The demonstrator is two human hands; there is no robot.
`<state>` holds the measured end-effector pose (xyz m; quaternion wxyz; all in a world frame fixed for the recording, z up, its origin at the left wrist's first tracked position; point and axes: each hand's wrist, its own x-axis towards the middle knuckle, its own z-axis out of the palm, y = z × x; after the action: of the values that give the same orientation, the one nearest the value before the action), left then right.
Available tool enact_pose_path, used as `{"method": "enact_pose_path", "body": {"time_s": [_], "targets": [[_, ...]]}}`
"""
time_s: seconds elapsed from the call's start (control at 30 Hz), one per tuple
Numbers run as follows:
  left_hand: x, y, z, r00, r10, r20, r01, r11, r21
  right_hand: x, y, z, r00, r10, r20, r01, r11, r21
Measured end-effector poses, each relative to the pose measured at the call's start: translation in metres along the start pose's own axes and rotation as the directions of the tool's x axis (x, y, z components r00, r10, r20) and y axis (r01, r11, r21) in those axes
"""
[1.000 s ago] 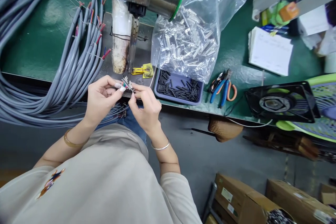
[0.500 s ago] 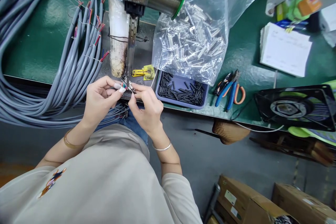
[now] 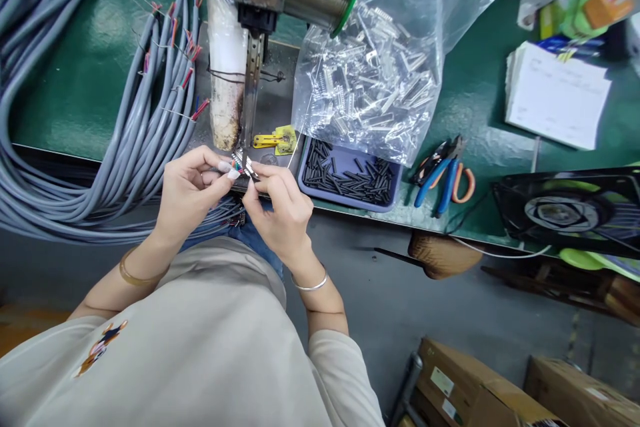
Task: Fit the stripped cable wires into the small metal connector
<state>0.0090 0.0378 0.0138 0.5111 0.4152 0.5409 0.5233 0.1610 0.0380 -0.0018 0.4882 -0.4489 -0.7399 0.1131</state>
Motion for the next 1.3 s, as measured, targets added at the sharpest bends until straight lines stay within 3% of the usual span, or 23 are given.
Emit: {"method": "enact_pose_path", "body": {"time_s": [0.4, 0.53, 0.8, 1.1, 1.3], "targets": [[-0.001, 0.007, 0.0, 0.985, 0.172, 0.012, -0.172, 0.974, 0.147, 0.006, -0.005, -0.002, 1.0, -0.023, -0.004, 0.023, 0.998, -0.056], [0.0, 0.008, -0.001, 0.988, 0.154, 0.01, -0.154, 0.978, 0.14, 0.005, -0.007, -0.003, 0.999, -0.045, -0.003, 0.044, 0.994, -0.097], [0.002, -0.004, -0.003, 0.998, -0.033, 0.044, 0.03, 0.997, 0.074, -0.002, -0.001, -0.003, 0.986, -0.132, 0.101, 0.152, 0.961, -0.231], [-0.016, -0.01, -0.008, 0.994, 0.04, 0.105, -0.055, 0.989, 0.138, -0.011, 0.003, -0.01, 0.985, -0.162, 0.067, 0.173, 0.959, -0.224], [-0.019, -0.014, -0.008, 0.996, 0.083, -0.031, -0.076, 0.981, 0.18, -0.012, -0.002, -0.003, 0.995, -0.089, 0.036, 0.092, 0.99, -0.102]]}}
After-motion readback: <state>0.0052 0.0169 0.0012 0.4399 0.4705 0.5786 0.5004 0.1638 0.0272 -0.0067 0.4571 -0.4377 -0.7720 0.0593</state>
